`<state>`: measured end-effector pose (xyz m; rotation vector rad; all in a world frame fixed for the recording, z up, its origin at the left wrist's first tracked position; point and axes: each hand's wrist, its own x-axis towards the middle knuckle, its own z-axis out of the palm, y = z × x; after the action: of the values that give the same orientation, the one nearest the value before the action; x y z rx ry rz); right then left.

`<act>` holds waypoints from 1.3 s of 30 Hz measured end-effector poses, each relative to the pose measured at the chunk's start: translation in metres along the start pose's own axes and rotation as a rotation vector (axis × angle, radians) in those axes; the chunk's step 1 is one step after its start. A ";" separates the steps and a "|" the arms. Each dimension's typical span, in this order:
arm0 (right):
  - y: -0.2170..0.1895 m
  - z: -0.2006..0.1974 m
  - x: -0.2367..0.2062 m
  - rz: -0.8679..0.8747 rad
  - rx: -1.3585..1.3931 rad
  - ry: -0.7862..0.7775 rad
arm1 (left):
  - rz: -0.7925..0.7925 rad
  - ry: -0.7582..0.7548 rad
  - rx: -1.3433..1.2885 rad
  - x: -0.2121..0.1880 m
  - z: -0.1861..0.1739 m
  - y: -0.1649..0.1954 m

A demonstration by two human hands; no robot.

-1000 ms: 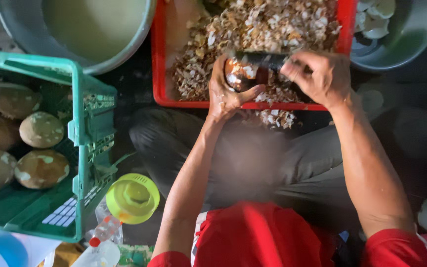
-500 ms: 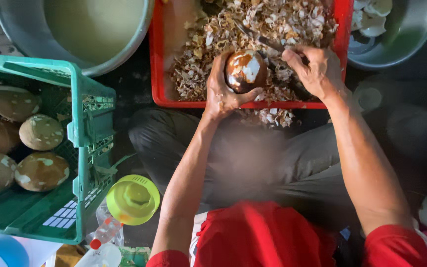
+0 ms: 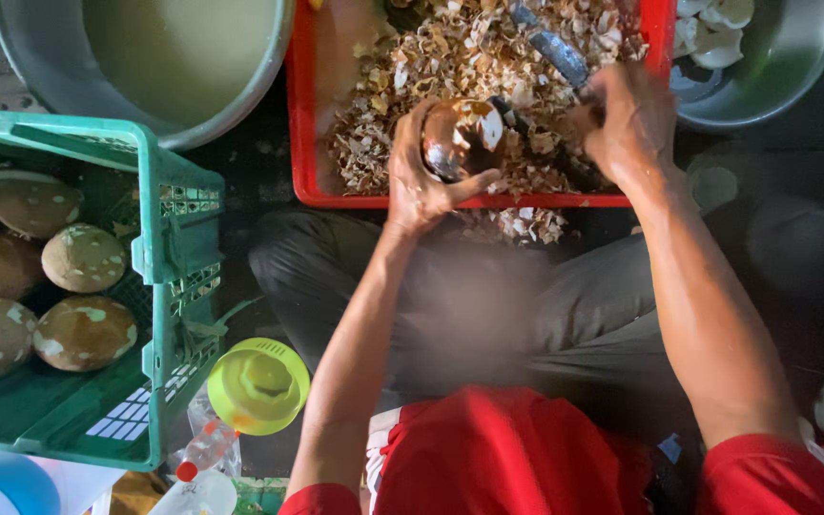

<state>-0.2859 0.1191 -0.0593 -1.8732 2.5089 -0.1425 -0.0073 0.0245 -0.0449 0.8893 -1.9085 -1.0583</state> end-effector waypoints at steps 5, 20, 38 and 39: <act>-0.021 0.001 -0.007 0.002 -0.094 -0.505 | 0.023 -0.153 0.181 0.013 -0.018 -0.003; -0.017 0.011 -0.017 -0.187 0.347 0.059 | -0.039 -0.061 0.088 0.010 0.008 0.003; -0.070 -0.008 -0.010 -0.255 0.867 0.216 | 0.024 -0.004 0.041 0.011 0.010 0.006; -0.073 -0.007 -0.011 -0.162 0.917 0.197 | 0.025 0.000 0.036 0.009 0.012 0.005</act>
<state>-0.2136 0.1099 -0.0472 -1.6542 1.8149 -1.2684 -0.0225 0.0228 -0.0423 0.8841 -1.9392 -1.0118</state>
